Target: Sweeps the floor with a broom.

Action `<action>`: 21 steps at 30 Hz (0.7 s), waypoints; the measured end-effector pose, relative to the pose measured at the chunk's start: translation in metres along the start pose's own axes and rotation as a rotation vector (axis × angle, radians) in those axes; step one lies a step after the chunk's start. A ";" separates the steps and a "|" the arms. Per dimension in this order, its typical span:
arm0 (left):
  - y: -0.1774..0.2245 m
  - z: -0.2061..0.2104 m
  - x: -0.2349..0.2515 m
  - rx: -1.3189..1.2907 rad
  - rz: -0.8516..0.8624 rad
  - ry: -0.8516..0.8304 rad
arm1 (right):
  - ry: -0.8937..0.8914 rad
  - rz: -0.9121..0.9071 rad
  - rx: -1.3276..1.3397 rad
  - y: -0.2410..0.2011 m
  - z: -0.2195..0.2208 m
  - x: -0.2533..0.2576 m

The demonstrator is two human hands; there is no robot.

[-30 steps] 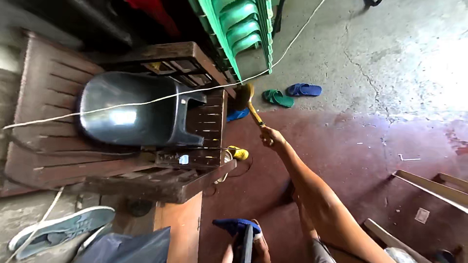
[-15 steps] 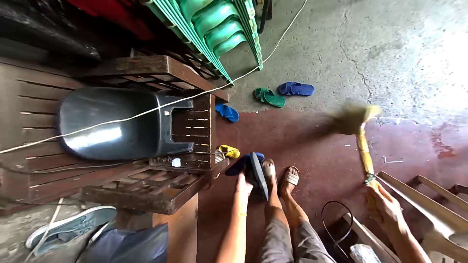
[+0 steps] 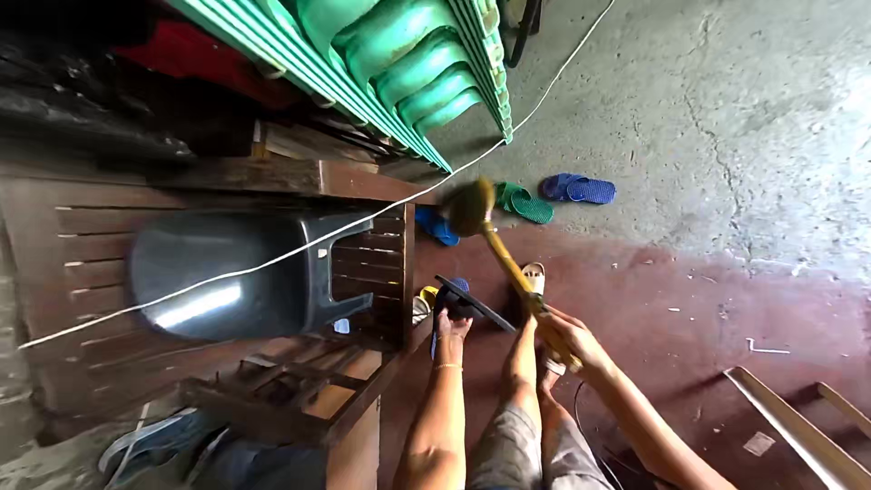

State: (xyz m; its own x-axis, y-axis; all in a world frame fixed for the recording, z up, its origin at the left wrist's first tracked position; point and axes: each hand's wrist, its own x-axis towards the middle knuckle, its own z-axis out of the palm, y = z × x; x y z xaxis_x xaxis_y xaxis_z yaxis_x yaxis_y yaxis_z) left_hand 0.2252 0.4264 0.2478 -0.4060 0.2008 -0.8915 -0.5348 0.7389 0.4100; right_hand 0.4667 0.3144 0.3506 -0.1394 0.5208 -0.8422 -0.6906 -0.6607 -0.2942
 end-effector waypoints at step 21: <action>0.010 0.108 -0.027 0.008 0.086 -0.011 | 0.195 -0.286 0.723 -0.126 -0.097 -0.082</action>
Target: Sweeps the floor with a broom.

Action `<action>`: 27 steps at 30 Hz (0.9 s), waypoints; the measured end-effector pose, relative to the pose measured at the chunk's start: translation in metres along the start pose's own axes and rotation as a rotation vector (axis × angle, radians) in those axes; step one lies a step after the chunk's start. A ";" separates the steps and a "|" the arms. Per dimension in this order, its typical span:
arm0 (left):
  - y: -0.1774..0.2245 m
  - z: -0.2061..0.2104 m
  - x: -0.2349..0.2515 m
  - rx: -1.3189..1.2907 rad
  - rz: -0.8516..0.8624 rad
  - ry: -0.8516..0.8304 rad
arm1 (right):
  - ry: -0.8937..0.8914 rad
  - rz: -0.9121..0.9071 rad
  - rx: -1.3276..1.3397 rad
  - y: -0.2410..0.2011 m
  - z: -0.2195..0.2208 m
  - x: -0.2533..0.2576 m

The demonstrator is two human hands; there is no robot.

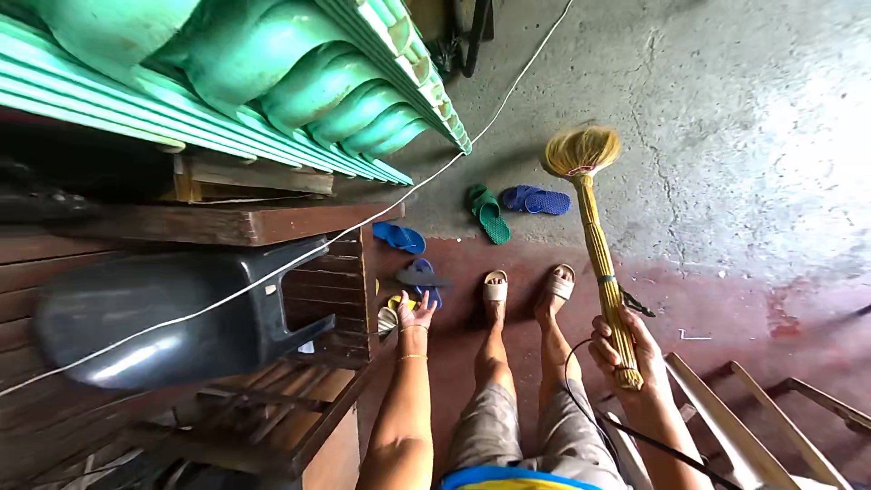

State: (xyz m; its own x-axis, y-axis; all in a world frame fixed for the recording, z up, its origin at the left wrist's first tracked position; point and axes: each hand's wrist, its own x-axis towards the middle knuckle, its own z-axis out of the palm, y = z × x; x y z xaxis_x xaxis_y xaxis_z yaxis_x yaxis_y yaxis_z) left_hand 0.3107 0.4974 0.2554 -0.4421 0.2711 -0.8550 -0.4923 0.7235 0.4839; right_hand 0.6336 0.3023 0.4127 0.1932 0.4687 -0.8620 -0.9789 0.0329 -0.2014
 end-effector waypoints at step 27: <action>-0.142 -0.117 -0.161 1.029 -0.190 -0.297 | -0.036 -0.060 -0.706 -0.105 -0.010 -0.045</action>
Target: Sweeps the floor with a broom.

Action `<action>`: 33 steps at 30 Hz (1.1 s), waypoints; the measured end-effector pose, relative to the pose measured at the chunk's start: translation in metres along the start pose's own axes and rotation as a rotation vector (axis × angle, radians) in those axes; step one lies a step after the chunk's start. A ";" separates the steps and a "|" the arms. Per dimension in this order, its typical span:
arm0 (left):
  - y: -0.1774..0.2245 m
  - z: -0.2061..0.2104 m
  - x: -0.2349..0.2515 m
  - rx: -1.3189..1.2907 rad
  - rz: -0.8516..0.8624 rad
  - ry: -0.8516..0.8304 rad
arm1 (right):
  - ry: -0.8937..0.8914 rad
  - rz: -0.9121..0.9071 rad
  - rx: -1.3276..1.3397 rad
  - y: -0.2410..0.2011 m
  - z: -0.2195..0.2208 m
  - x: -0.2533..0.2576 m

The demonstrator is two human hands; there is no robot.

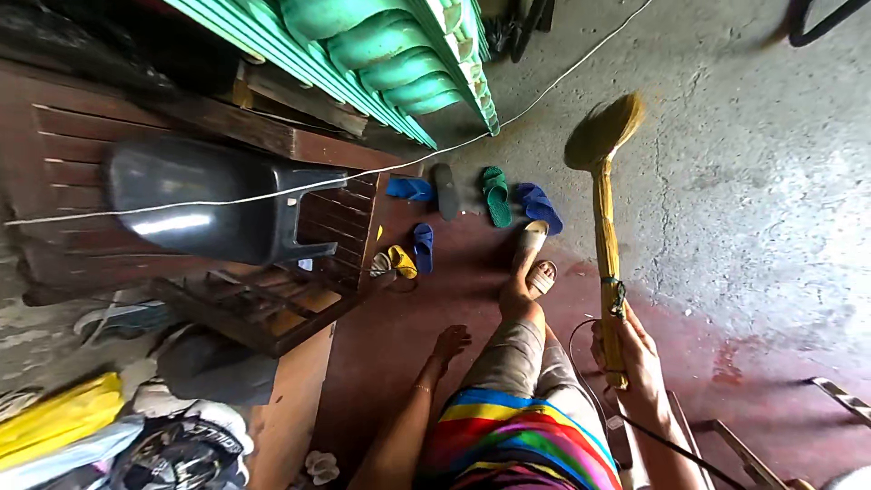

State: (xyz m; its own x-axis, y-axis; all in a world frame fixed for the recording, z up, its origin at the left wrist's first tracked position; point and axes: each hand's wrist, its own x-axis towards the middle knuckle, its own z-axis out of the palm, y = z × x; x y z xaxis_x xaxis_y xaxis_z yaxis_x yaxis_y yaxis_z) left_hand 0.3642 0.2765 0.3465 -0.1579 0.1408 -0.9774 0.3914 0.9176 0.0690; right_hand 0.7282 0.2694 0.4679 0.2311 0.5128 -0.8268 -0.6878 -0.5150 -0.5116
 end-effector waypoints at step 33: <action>0.217 -0.026 0.480 -1.026 0.122 0.355 | 0.296 -0.268 -0.011 0.178 0.055 0.216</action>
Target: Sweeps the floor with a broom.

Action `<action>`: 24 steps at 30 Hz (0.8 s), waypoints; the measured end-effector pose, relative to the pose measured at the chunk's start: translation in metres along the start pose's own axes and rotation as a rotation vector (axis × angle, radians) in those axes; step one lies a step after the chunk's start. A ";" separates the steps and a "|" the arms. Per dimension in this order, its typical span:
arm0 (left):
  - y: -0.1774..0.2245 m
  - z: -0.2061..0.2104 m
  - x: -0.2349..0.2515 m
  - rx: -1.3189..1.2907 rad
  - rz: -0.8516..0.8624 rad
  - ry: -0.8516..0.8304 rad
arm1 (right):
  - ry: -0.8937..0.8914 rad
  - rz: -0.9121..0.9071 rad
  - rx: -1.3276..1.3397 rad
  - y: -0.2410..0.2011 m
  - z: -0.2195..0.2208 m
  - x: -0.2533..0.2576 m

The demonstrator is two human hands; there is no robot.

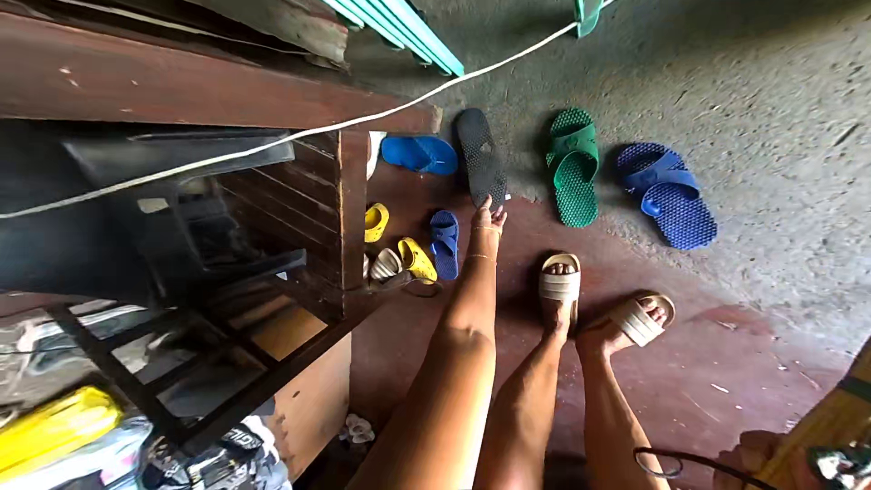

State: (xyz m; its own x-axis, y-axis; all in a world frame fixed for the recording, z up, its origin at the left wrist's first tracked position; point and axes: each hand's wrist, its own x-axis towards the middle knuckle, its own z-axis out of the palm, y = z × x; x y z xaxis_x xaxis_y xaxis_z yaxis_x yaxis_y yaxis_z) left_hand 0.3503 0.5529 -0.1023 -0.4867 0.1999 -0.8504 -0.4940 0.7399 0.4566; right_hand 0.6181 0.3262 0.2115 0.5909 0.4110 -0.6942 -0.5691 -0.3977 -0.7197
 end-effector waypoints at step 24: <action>-0.016 0.056 -0.033 1.612 1.107 -0.200 | -0.220 0.016 -0.028 0.002 -0.036 -0.006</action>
State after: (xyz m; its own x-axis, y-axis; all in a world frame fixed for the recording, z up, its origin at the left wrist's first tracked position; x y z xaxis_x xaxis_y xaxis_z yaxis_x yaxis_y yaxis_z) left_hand 0.4151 0.5705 -0.0963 0.0624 0.8796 -0.4716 0.9804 0.0345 0.1941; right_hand 0.6341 0.2937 0.2142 0.4410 0.5722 -0.6914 -0.5598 -0.4268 -0.7102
